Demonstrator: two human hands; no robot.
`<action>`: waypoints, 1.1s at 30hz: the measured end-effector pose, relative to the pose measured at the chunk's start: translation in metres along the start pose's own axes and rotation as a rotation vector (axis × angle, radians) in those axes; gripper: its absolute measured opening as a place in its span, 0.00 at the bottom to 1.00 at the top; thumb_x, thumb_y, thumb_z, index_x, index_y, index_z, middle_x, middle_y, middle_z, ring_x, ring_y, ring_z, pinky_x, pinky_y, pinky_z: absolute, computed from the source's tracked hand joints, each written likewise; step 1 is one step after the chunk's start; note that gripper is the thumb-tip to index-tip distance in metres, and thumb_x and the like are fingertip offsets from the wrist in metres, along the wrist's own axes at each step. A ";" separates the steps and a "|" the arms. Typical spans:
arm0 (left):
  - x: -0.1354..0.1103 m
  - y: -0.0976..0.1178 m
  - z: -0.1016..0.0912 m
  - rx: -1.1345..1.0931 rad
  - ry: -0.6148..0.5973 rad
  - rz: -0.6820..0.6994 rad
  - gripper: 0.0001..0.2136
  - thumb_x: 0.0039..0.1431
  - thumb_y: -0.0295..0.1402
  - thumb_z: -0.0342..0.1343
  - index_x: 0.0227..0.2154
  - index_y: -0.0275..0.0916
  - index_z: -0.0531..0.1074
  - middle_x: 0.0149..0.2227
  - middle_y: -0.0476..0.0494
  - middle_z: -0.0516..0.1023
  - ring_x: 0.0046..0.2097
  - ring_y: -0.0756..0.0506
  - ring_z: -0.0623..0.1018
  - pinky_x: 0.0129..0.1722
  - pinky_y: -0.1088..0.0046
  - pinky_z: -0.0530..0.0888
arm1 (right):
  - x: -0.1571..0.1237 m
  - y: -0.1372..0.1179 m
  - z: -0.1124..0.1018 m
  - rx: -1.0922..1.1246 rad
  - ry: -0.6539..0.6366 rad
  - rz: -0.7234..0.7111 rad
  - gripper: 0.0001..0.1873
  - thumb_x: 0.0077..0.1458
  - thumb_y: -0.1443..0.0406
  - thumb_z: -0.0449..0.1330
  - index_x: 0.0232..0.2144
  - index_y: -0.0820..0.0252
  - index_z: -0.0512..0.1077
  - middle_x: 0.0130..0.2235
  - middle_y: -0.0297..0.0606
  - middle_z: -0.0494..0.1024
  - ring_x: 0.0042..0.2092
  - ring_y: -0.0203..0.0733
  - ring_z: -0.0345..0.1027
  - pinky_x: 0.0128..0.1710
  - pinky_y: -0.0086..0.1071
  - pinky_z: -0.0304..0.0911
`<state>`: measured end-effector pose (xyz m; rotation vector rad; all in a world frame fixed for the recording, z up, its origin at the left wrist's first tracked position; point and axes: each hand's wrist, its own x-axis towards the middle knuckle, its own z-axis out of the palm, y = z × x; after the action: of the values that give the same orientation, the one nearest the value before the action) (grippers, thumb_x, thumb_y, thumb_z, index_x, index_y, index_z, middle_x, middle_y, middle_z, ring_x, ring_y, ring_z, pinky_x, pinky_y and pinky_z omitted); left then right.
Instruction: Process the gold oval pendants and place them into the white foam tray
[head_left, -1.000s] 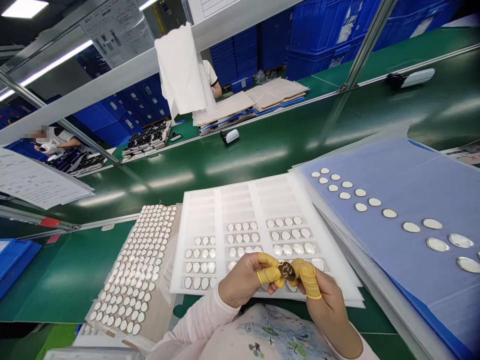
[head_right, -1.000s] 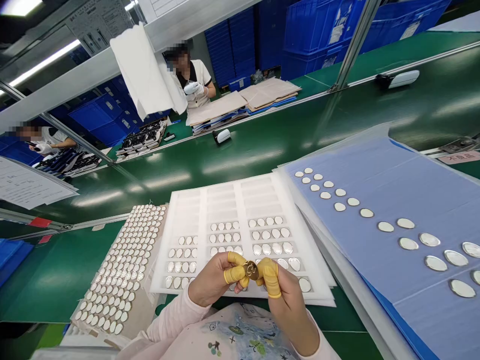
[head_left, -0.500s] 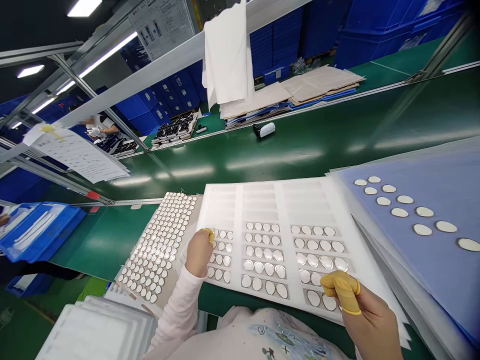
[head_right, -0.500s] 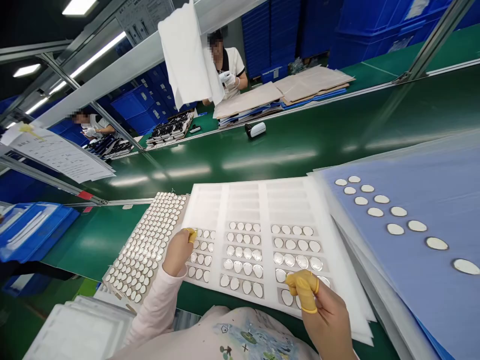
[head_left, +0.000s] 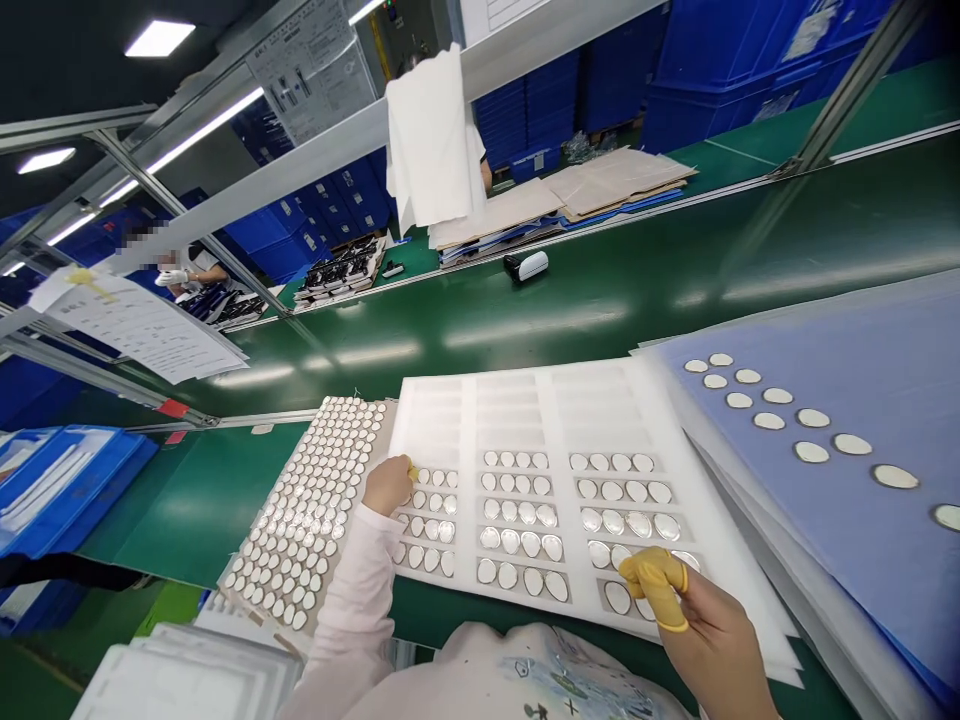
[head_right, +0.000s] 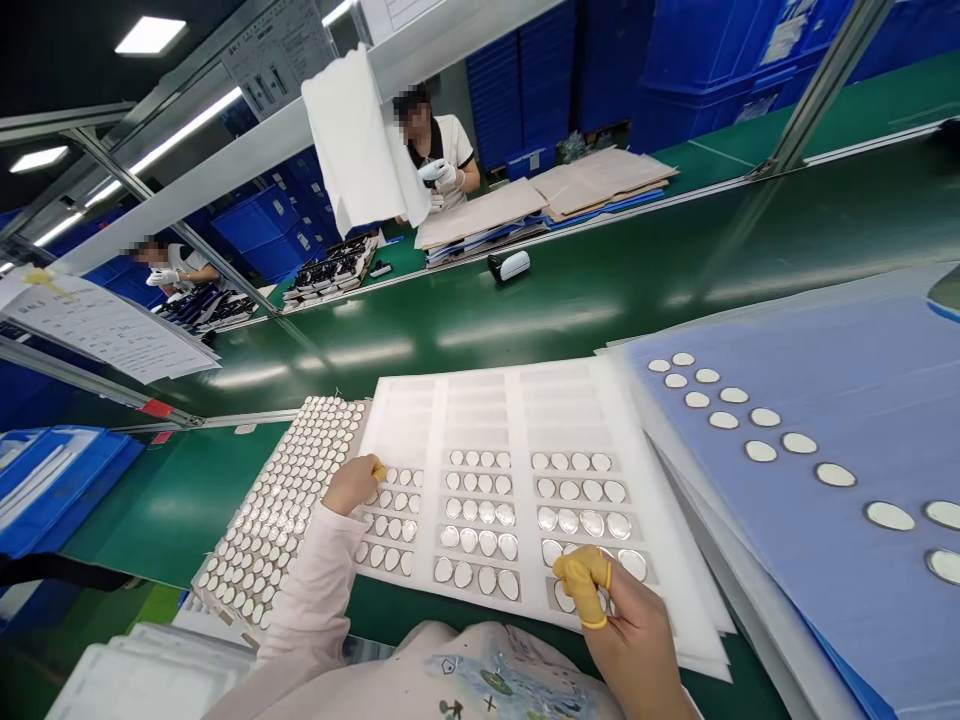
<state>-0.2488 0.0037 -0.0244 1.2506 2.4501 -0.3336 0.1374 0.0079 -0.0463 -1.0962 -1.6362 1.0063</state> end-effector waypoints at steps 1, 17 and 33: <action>0.000 -0.001 -0.001 -0.001 -0.001 0.010 0.07 0.67 0.34 0.53 0.40 0.37 0.73 0.42 0.43 0.79 0.45 0.44 0.77 0.46 0.64 0.71 | 0.001 0.001 0.000 0.006 -0.011 -0.018 0.15 0.63 0.60 0.57 0.23 0.54 0.69 0.25 0.33 0.75 0.27 0.40 0.69 0.27 0.30 0.65; -0.044 0.063 -0.026 -0.158 0.327 0.338 0.13 0.65 0.35 0.42 0.36 0.43 0.72 0.38 0.43 0.81 0.40 0.40 0.79 0.39 0.66 0.73 | -0.003 0.000 -0.056 -0.112 0.200 -0.101 0.17 0.66 0.62 0.52 0.24 0.55 0.67 0.24 0.32 0.71 0.27 0.37 0.64 0.27 0.29 0.63; -0.166 0.451 0.049 0.058 -0.094 1.634 0.12 0.68 0.30 0.47 0.46 0.38 0.74 0.44 0.39 0.77 0.48 0.43 0.76 0.49 0.69 0.72 | -0.017 0.068 -0.211 -1.024 0.404 0.795 0.13 0.68 0.67 0.49 0.42 0.68 0.72 0.44 0.51 0.78 0.39 0.51 0.77 0.34 0.37 0.63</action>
<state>0.2187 0.1255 -0.0171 2.5659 0.7119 0.0332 0.3575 0.0404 -0.0578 -2.5701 -1.3507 0.2507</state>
